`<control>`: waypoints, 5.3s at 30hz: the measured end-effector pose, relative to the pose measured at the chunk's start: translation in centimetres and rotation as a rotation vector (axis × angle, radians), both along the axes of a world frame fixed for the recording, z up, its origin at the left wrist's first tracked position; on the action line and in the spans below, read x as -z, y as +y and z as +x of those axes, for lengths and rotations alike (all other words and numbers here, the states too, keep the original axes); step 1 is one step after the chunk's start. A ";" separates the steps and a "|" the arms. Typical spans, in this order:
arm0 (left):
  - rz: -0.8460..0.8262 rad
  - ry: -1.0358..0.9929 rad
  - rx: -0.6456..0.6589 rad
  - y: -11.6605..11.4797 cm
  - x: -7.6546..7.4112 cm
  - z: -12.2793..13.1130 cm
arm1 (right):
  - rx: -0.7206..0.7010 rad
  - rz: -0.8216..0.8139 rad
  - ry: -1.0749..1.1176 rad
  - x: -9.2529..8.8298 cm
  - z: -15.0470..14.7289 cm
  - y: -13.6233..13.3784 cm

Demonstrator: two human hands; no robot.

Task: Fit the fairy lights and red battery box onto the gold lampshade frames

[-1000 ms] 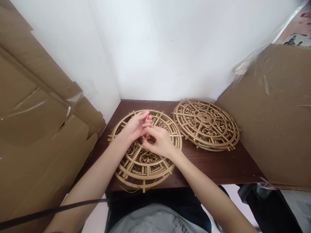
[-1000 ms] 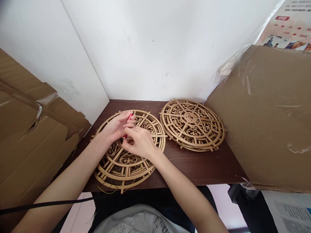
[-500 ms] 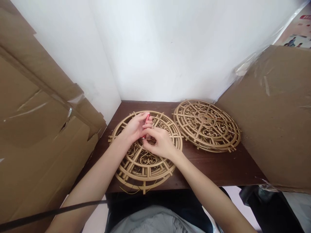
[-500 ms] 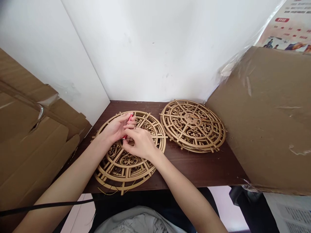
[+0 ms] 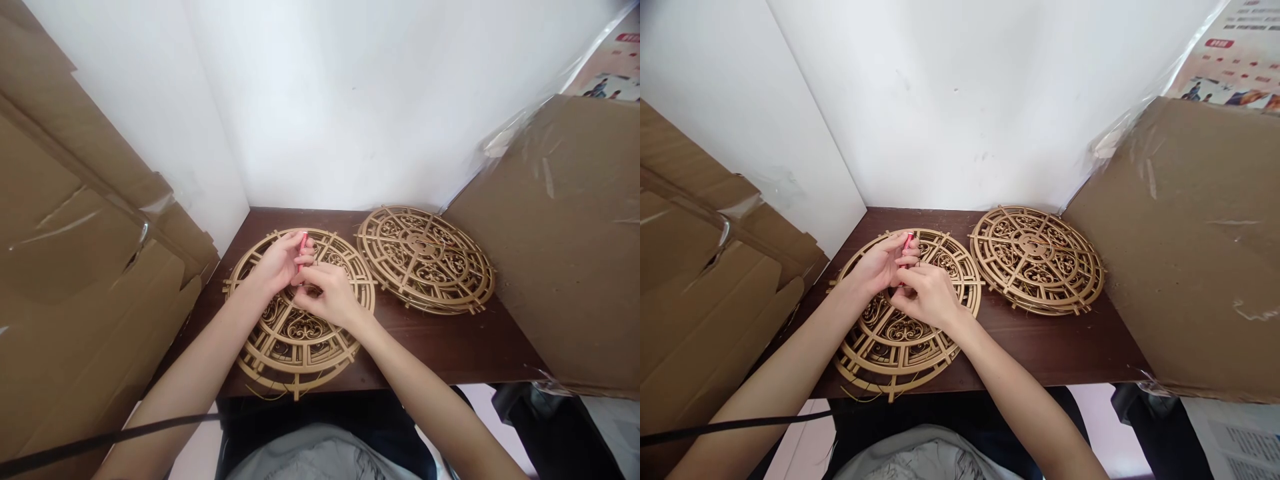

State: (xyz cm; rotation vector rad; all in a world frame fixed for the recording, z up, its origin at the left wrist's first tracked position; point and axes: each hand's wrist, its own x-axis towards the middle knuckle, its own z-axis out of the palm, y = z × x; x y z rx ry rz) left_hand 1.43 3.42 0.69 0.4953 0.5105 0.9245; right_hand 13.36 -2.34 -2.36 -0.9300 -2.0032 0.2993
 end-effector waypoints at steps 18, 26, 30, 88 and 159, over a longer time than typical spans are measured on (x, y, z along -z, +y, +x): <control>-0.210 -0.102 -0.079 0.6 -0.5 -0.7 | -0.034 -0.167 0.139 -0.6 0.5 0.2; -0.214 -0.083 -0.111 0.6 -0.4 -0.4 | 0.001 -0.189 0.135 -1.1 0.5 0.2; -0.192 -0.054 -0.141 0.3 -0.6 -0.2 | 0.032 -0.210 0.158 -1.1 0.4 0.2; 0.269 0.153 -0.028 -0.1 -0.7 -0.9 | -0.229 -0.768 0.706 -2.9 3.2 1.2; 0.572 0.659 0.028 -0.3 0.0 -1.0 | 0.275 -0.258 -0.117 -0.8 3.4 2.3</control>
